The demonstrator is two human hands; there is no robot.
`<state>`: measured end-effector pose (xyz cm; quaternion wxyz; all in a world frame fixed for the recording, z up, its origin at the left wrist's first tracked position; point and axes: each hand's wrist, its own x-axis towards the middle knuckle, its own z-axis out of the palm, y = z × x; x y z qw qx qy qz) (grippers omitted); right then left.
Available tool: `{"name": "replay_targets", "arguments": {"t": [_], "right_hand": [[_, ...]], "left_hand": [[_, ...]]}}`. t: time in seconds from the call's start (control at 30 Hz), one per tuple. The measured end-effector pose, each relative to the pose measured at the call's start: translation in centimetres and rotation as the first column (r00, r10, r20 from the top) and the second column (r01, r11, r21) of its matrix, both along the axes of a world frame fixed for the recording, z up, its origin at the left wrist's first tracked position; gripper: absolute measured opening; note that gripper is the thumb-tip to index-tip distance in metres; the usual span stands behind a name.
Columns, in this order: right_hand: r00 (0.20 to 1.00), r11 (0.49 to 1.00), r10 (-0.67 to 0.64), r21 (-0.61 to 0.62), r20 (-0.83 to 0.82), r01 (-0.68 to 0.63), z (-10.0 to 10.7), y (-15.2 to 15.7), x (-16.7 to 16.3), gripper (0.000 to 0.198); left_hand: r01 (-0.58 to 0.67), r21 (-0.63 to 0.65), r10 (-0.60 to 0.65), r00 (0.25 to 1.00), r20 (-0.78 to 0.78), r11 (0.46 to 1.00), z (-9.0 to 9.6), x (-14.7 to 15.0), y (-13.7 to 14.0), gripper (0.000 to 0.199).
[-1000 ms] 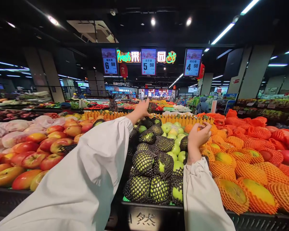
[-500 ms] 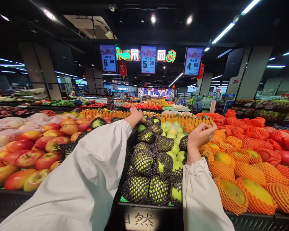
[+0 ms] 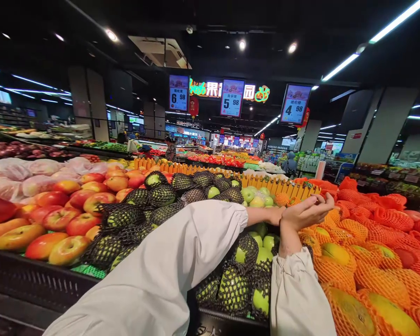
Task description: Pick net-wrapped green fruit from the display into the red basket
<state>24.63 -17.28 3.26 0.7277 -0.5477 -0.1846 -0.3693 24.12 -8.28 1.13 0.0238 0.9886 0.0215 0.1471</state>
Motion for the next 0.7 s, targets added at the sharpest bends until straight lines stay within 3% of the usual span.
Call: {"name": "replay_targets", "arguments": {"t": [0.17,0.3,0.37,0.47,0.6,0.7], "right_hand": [[1.0,1.0,0.014,-0.027,-0.009,-0.015,0.1,-0.3,-0.1,0.038],[1.0,0.999,0.009,-0.04,0.001,-0.009,0.0,-0.3,0.2,0.038],[1.0,0.999,0.011,-0.033,-0.005,-0.011,0.0,-0.3,0.3,0.037],[1.0,0.999,0.018,-0.034,-0.008,-0.018,0.1,-0.2,0.3,0.037],[1.0,0.998,0.021,-0.056,-0.003,-0.021,0.2,-0.2,0.1,0.037],[1.0,0.997,0.027,-0.07,-0.01,-0.028,0.2,-0.2,0.0,0.037]], "left_hand": [[-0.206,0.026,0.207,0.977,-0.058,0.978,-1.2,-0.7,0.1,0.055],[-0.285,0.098,0.277,0.957,0.081,0.954,0.0,-2.4,-0.2,0.071],[-0.298,0.14,0.276,0.948,0.156,0.944,1.9,-3.7,0.5,0.083],[-0.432,0.122,0.388,0.881,0.271,0.894,6.1,-6.6,2.7,0.089],[-0.652,0.108,0.593,0.736,0.327,0.75,11.7,-12.4,6.7,0.093],[-0.749,0.207,0.701,0.663,0.262,0.63,12.9,-16.7,8.9,0.111]]}}
